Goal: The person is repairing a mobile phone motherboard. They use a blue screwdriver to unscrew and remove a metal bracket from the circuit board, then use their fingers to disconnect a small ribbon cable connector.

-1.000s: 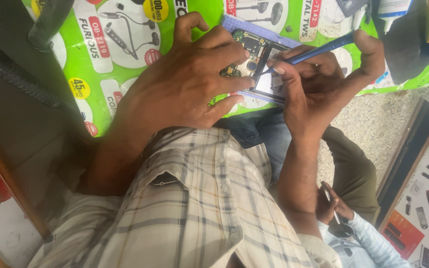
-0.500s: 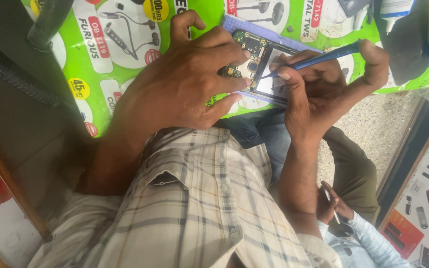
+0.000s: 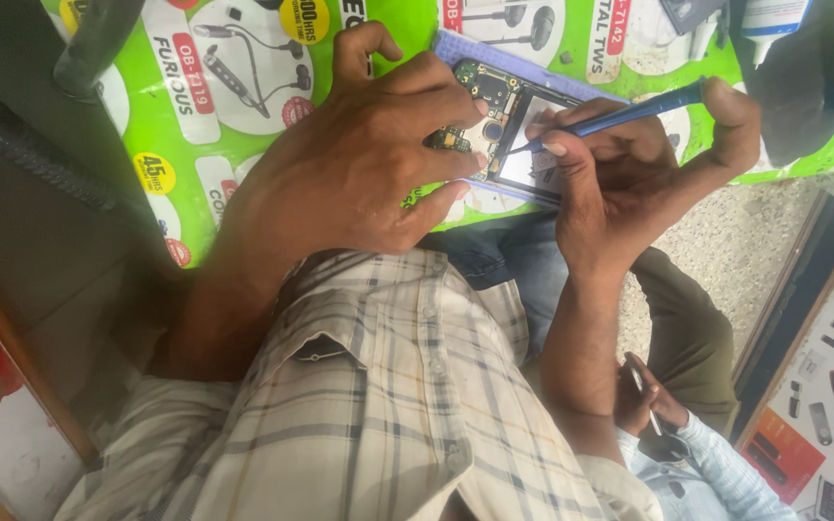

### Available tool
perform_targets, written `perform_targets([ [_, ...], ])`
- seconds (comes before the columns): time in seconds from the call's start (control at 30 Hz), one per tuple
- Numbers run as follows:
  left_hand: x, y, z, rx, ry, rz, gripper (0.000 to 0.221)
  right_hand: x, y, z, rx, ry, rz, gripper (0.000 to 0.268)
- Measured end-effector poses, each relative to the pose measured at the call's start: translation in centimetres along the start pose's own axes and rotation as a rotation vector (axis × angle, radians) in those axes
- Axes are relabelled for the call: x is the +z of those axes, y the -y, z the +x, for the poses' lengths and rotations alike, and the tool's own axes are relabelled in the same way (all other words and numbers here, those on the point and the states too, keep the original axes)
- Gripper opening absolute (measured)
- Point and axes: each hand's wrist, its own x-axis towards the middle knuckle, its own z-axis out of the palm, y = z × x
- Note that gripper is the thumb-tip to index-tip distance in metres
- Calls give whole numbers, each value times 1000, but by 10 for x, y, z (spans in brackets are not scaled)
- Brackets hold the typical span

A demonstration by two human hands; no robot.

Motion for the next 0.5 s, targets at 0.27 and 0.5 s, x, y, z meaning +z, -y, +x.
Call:
perform_targets([
  [0.27, 2, 3, -1, 13, -10, 2, 7, -1, -3, 1, -7, -13, 18, 80],
  [0.5, 3, 3, -2, 11, -18, 2, 7, -1, -2, 0, 32, -33, 53, 80],
])
